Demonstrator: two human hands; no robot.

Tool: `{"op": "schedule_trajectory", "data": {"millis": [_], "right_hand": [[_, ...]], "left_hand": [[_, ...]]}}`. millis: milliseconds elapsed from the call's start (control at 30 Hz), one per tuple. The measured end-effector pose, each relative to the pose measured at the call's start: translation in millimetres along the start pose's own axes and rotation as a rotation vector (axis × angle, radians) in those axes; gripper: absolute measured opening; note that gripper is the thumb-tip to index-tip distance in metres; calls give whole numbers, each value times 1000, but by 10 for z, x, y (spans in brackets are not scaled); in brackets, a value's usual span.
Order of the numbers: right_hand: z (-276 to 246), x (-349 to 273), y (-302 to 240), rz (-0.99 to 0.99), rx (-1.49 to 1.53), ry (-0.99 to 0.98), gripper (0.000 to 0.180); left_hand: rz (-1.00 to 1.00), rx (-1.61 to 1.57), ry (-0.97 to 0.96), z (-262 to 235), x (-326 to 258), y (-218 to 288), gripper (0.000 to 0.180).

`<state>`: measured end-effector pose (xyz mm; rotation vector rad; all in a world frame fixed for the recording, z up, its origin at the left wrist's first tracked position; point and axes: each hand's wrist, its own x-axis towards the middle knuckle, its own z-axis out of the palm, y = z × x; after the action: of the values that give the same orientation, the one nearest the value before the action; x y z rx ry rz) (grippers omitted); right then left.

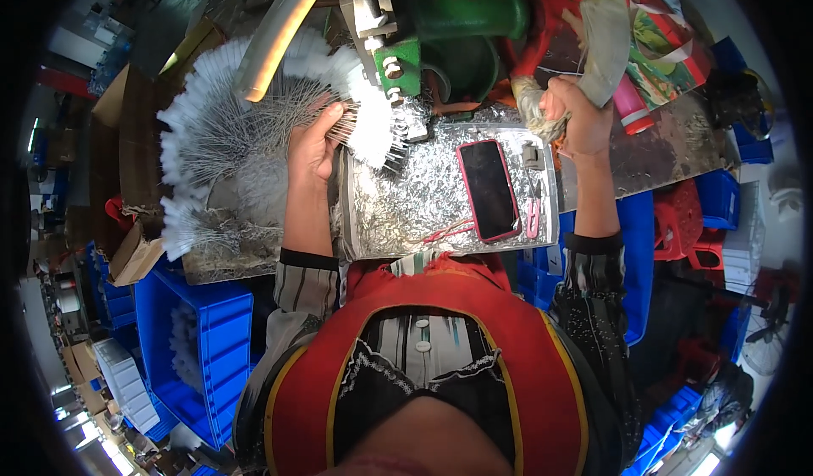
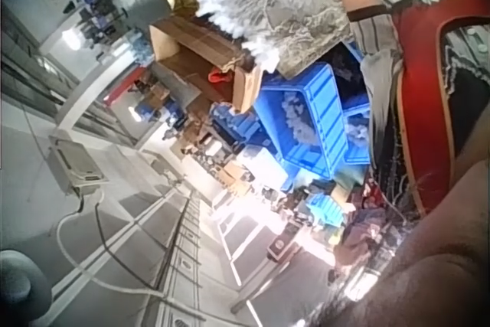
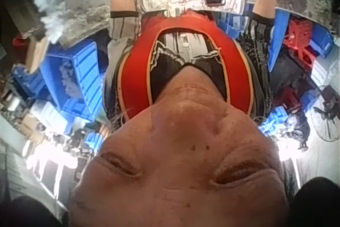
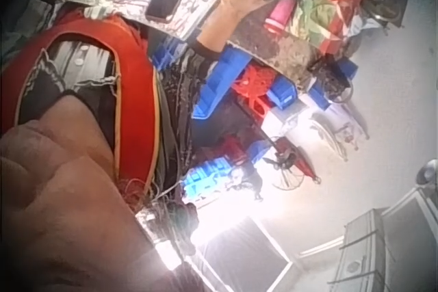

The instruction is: Assembling or processing bundles of white fibers using a specialized industrial machine.

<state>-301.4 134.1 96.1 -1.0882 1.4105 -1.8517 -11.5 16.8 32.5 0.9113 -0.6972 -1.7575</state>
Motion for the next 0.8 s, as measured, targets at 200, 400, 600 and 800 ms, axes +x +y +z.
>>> {"op": "schedule_trajectory", "data": {"millis": [200,400,600,800], "right_hand": [[29,62,-222,122,-12,40,32],[-36,60,-125,79,68,34,18],[-109,144,-301,182,0,-42,25],[-71,223,-516,289,-64,-88,30]], "left_hand": [[170,-142,171,6,80,-164,32],[220,-171,268,67,68,-220,32],[329,-192,368,156,108,-244,32],[349,-151,396,170,146,-267,31]]}}
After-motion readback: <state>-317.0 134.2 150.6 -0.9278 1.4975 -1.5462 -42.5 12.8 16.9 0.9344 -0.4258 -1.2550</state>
